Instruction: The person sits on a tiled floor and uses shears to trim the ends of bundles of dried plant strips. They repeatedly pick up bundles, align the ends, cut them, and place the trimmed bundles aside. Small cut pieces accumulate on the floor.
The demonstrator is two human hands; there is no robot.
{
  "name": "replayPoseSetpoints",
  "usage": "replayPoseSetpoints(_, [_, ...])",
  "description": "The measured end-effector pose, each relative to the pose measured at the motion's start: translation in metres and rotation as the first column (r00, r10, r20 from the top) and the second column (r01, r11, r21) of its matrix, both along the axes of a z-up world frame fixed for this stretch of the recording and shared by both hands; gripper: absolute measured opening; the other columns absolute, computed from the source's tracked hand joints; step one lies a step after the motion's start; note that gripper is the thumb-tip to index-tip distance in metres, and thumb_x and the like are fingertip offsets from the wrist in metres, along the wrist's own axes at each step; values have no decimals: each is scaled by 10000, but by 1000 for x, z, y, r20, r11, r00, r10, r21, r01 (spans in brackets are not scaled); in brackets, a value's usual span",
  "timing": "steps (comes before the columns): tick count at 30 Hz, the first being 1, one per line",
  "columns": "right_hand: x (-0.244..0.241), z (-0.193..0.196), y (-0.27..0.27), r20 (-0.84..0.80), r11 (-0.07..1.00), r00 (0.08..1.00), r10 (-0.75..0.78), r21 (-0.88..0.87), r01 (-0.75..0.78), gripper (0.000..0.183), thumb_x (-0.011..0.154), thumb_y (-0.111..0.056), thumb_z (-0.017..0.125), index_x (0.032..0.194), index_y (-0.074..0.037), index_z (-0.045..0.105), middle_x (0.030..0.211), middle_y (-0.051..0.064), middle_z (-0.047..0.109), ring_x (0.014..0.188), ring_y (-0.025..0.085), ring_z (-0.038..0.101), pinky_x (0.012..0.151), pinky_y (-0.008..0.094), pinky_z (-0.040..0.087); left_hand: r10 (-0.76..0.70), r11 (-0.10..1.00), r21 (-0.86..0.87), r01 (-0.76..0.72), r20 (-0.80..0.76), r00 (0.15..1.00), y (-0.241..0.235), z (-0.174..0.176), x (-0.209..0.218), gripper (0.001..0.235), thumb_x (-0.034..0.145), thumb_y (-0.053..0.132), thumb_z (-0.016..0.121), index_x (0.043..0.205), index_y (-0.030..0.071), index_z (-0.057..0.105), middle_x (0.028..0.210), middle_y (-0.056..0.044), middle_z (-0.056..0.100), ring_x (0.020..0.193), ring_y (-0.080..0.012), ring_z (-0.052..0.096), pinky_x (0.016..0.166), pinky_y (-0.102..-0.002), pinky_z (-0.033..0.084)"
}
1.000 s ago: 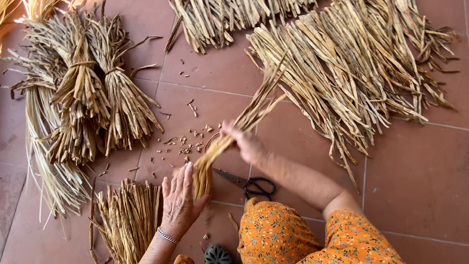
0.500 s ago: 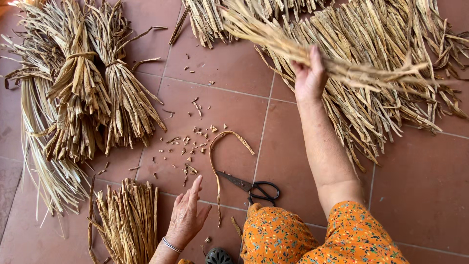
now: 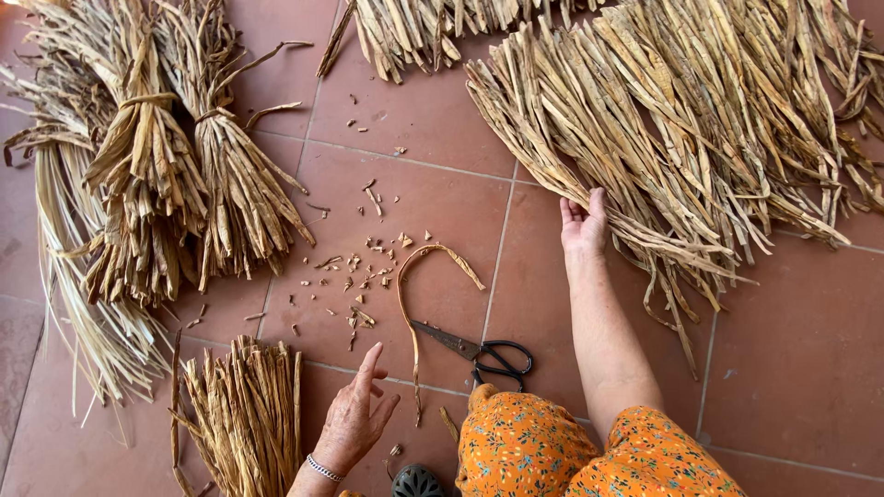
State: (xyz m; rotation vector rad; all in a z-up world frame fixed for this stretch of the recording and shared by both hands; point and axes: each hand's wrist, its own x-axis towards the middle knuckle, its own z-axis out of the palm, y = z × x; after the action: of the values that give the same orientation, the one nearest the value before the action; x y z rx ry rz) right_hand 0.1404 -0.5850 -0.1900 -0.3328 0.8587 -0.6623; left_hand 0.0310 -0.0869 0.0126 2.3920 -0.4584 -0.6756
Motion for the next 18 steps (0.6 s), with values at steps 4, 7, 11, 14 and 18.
replayPoseSetpoints(4, [-9,-2,-4,34,996,998,50,72,-52,374,847,-307,755,1195,-211,658,1065,66,657,946,220,652,955,435,579,4,1000,-15,-4,-12,1000,5,-2,-6,941,810,166,802,1562,159,236,1133,-108,706,889,-269,722,781,-422,580])
replayPoseSetpoints(7, [-18,1,-3,106,949,944,312,7,-315,410,871,-236,798,1215,-73,644,1056,68,697,996,239,731,937,419,629,-7,1000,-8,7,-36,999,9,-6,-9,918,809,186,804,1552,153,265,1114,-111,708,871,-275,720,771,-418,583])
replayPoseSetpoints(11, [-36,14,40,-176,738,756,631,-164,-655,319,877,-217,837,1109,-82,665,894,92,708,789,215,686,724,389,587,-90,995,46,92,-58,994,17,-15,-16,815,817,246,805,1490,140,356,1091,-115,709,869,-289,716,779,-417,579])
replayPoseSetpoints(14, [-36,24,104,-621,348,449,642,-286,-893,266,842,-232,845,1011,-73,714,849,97,690,678,225,641,616,399,514,-139,987,72,142,-44,989,18,-17,-20,735,832,279,794,1443,127,415,1088,-133,704,872,-316,706,775,-438,569])
replayPoseSetpoints(18, [-39,35,157,-933,-440,355,56,-342,-830,342,701,-274,914,894,-80,708,911,119,720,843,316,681,741,457,534,-94,993,63,95,-18,995,23,-11,-28,673,847,281,772,1426,133,462,1094,-134,709,926,-321,705,799,-438,573])
